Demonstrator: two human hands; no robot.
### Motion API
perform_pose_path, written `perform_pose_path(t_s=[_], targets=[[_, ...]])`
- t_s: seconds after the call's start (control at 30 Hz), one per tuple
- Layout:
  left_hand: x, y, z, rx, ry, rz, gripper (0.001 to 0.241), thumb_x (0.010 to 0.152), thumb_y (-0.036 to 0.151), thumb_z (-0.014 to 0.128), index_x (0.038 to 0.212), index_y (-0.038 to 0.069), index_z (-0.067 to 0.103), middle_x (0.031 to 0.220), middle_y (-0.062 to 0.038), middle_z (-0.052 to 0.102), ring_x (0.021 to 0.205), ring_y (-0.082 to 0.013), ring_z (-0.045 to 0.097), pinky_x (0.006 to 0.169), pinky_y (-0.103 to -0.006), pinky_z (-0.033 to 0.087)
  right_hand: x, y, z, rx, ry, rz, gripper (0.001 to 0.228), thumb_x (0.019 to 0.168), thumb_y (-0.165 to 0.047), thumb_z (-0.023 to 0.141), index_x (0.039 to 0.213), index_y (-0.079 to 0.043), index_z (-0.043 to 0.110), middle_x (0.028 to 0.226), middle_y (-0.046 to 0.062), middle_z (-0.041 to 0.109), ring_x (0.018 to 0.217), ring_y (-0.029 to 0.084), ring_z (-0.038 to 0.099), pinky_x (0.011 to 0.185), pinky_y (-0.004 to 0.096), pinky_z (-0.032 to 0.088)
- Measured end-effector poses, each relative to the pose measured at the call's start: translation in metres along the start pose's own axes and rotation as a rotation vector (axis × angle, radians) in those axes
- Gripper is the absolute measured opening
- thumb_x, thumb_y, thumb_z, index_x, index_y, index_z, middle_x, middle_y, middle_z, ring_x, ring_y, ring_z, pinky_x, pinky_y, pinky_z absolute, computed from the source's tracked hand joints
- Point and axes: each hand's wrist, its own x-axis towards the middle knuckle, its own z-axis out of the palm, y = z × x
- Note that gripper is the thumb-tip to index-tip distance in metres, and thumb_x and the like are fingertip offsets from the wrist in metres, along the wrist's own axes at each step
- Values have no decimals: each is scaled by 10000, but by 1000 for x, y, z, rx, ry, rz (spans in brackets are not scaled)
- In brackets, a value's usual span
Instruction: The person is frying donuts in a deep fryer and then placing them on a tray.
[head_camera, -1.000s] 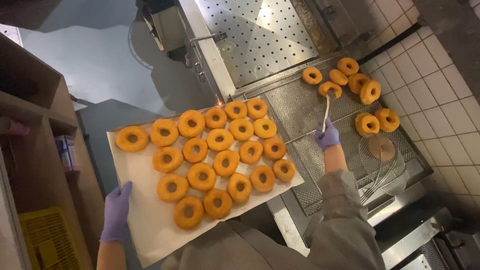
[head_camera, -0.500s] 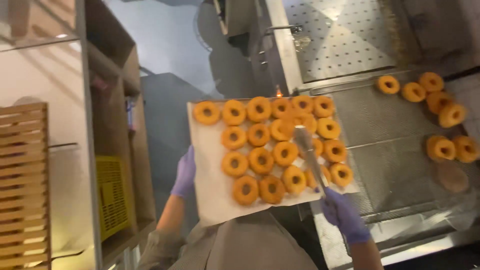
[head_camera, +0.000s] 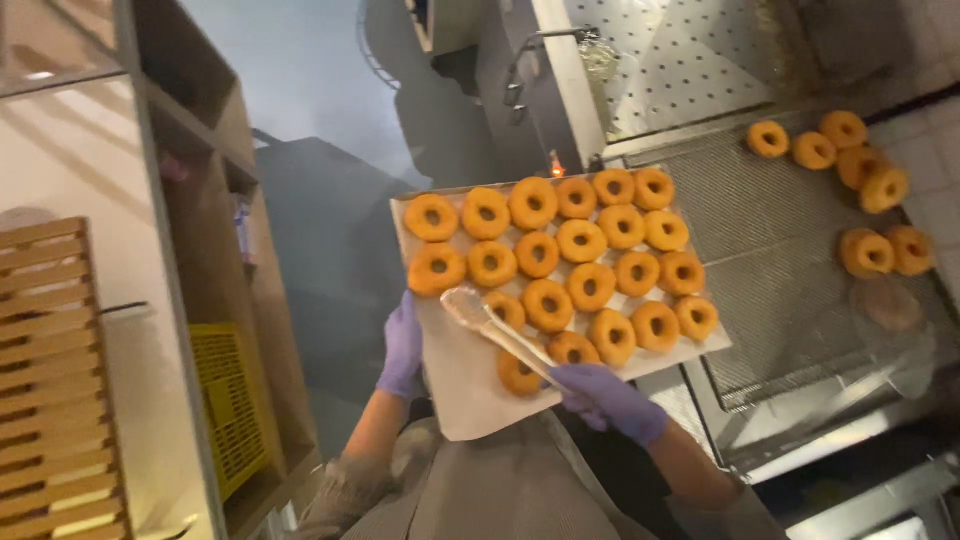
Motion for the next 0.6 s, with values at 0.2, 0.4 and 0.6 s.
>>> perform_pose_path(t_s=[0.2,0.4,0.6], targets=[[-23,36,1,-85,-3,-1,629,1059,487,422,1178,-70,690,1010,-140,752,891,-172,668,811,-382,544,-8,-36,-183,99,404,-432,395,1079,-367,481,1182,-21,641,732,-60,518,583,44,479,481,198,377],[-41,59,0,-27,15,-8,571,1084,420,392,1272,-44,667,1076,-137,737,920,-173,664,822,-379,544,62,-106,-403,471,373,-503,420,1048,-524,533,1037,-108,594,646,-43,426,496,74,389,442,231,310],[-76,106,18,-277,40,-162,514,1095,385,391,1330,-8,625,1205,-90,707,1035,-194,687,900,-359,542,134,-164,-511,752,167,-424,364,1068,-507,551,1005,-148,550,675,-24,400,514,81,350,489,227,319]])
